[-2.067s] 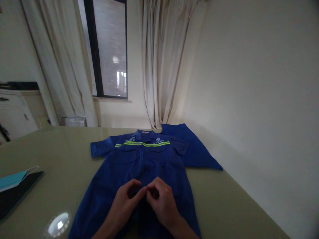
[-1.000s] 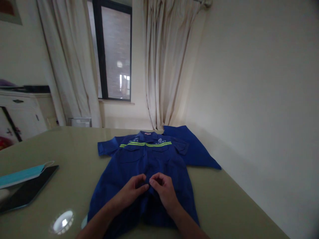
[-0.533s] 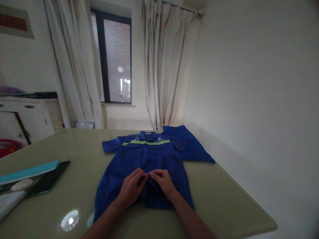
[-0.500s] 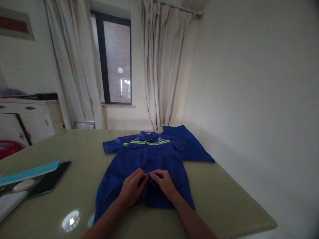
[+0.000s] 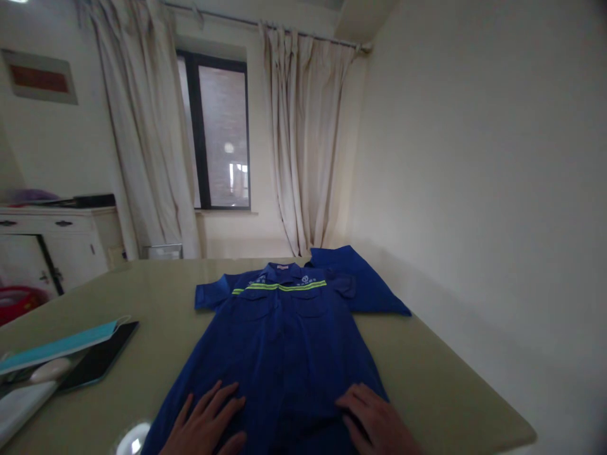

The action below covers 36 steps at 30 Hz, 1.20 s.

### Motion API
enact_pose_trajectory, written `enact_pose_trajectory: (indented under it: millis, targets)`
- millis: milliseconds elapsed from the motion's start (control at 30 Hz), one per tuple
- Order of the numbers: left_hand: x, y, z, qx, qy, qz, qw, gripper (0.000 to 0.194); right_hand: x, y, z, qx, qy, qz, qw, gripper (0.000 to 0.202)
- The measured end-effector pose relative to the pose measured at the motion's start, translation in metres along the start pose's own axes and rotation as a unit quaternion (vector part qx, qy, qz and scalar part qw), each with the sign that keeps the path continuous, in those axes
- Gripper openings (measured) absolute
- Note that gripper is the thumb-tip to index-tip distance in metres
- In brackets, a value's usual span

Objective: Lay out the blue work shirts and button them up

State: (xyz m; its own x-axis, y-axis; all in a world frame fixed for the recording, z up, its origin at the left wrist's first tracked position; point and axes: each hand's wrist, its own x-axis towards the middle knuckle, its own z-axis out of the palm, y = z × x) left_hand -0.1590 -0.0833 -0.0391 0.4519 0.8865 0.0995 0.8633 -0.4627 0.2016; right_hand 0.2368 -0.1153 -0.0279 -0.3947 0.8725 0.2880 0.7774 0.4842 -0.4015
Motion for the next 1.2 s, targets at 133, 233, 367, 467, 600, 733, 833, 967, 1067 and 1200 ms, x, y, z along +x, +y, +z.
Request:
enact_pose_trajectory:
  millis: [133, 233, 367, 467, 600, 733, 833, 967, 1067, 1200]
  targets:
    - [0.046, 0.042, 0.003, 0.003, 0.029, 0.019, 0.999, 0.044, 0.039, -0.039, 0.003, 0.027, 0.036, 0.031, 0.998, 0.026]
    - [0.100, 0.055, 0.018, 0.018, 0.014, -0.012, 1.000, 0.054, 0.092, -0.058, 0.019, -0.002, 0.027, 0.078, 0.997, 0.029]
    - [0.165, 0.040, 0.028, 0.033, -0.007, -0.061, 0.998, 0.060, 0.167, -0.054, 0.045, -0.086, 0.003, 0.163, 0.983, 0.042]
    - [0.187, 0.025, 0.025, -0.001, 0.018, -0.073, 0.997, 0.057, 0.200, -0.041, 0.057, -0.090, 0.018, 0.207, 0.974, 0.046]
    - [0.180, 0.018, 0.022, -0.063, 0.079, -0.044, 0.994, 0.046, 0.199, -0.031, 0.062, -0.053, 0.038, 0.218, 0.974, 0.042]
    - [0.163, 0.023, 0.017, -0.128, 0.079, 0.013, 0.989, 0.031, 0.176, -0.026, 0.060, -0.002, 0.017, 0.167, 0.986, 0.032]
    - [0.159, 0.028, 0.010, -0.143, 0.071, 0.005, 0.987, 0.021, 0.169, -0.022, 0.056, 0.034, 0.009, 0.159, 0.987, 0.025]
    - [0.159, 0.031, 0.004, -0.201, 0.097, 0.009, 0.975, 0.016, 0.177, -0.015, 0.054, 0.204, 0.058, 0.184, 0.960, 0.021]
    - [0.159, 0.035, 0.003, -0.254, 0.124, 0.022, 0.959, 0.016, 0.185, -0.008, 0.056, 0.401, 0.092, 0.222, 0.884, 0.016]
    - [0.156, 0.042, 0.003, -0.289, 0.145, 0.053, 0.945, 0.020, 0.186, -0.004, 0.058, 0.513, 0.075, 0.227, 0.824, 0.022]
